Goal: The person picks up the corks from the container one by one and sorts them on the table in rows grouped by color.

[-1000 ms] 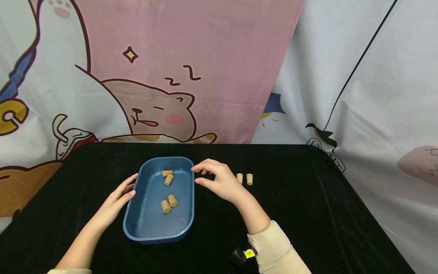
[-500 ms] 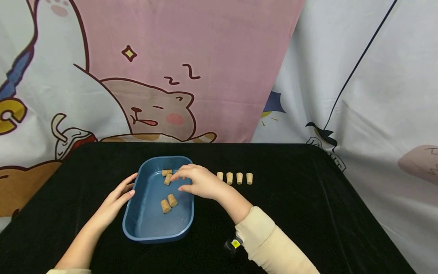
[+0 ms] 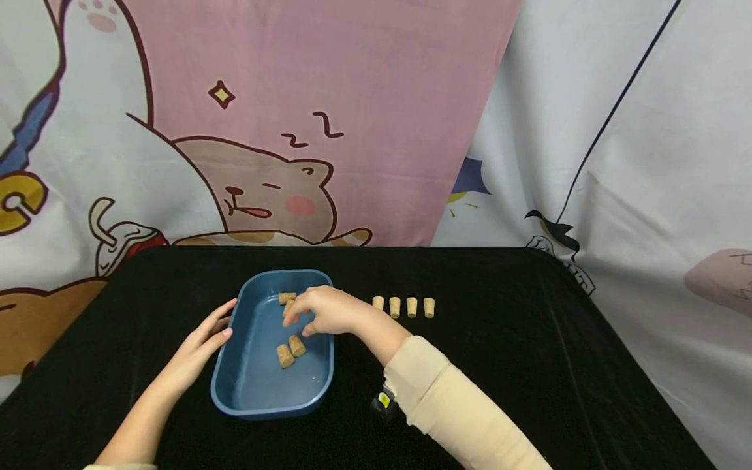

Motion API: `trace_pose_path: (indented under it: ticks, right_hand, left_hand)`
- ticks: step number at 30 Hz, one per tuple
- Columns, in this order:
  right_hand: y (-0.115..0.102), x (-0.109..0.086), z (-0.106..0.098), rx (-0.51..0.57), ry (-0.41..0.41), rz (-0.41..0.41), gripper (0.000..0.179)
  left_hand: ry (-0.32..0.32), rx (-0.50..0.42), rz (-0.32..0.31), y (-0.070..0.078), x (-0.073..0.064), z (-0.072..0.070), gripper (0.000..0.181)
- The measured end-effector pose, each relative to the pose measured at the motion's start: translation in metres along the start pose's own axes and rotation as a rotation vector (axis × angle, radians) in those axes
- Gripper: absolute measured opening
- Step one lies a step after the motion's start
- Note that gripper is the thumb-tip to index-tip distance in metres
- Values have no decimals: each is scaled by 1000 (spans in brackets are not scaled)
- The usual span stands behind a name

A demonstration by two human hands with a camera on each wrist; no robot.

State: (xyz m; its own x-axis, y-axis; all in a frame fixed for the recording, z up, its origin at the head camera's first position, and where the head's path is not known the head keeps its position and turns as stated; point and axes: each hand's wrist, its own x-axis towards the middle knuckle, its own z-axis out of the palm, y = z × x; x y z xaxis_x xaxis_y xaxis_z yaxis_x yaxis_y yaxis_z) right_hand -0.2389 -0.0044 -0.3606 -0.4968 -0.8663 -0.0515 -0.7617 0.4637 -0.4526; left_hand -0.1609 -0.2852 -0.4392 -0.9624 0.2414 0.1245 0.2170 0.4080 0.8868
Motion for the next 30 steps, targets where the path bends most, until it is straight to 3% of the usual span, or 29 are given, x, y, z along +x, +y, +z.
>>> trace_pose_path:
  ticks: [9, 24, 30]
  right_hand:
    - [2, 15, 6, -3, -70, 19, 29]
    - [0, 23, 13, -153, -159, 74, 27]
    - [-2, 23, 13, -164, -174, 100, 27]
  left_hand:
    - [2, -17, -13, -1, -1, 2, 54]
    - [-1, -10, -13, -1, 1, 1, 54]
    - [3, -6, -10, 0, 0, 2, 54]
